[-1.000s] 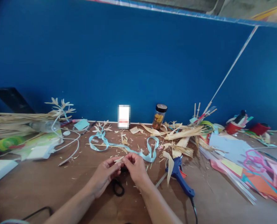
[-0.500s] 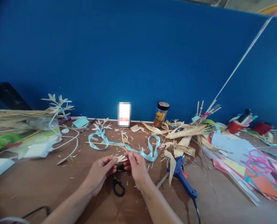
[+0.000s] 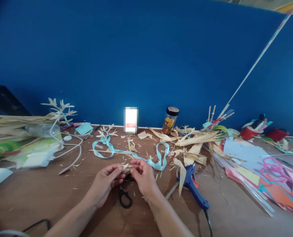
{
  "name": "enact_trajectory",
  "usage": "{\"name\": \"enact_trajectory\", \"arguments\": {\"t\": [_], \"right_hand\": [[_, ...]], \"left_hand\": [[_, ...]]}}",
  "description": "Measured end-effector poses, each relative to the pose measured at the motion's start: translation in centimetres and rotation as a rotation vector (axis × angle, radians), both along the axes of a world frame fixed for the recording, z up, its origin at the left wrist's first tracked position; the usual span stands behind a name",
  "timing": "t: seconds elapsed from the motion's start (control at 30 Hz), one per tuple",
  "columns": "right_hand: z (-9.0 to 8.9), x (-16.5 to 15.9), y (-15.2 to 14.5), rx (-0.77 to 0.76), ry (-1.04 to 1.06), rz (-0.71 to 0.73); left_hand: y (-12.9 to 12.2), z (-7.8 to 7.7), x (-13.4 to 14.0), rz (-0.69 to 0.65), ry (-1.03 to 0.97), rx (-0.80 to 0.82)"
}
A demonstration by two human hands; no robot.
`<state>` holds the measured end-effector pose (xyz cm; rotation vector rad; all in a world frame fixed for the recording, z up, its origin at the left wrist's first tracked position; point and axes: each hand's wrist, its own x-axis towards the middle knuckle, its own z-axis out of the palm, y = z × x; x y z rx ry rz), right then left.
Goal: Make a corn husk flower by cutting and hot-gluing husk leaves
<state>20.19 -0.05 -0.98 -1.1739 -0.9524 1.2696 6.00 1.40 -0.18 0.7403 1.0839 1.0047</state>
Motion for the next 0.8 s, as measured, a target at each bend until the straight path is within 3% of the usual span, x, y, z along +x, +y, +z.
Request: {"name": "enact_trajectory", "arguments": {"t": [0.8], "right_hand": [[0.74,0.03,-0.17,-0.050,-0.060,0.028]], "left_hand": [[0.37,0.41,-0.07,0.007,-0.074,-0.011]]}}
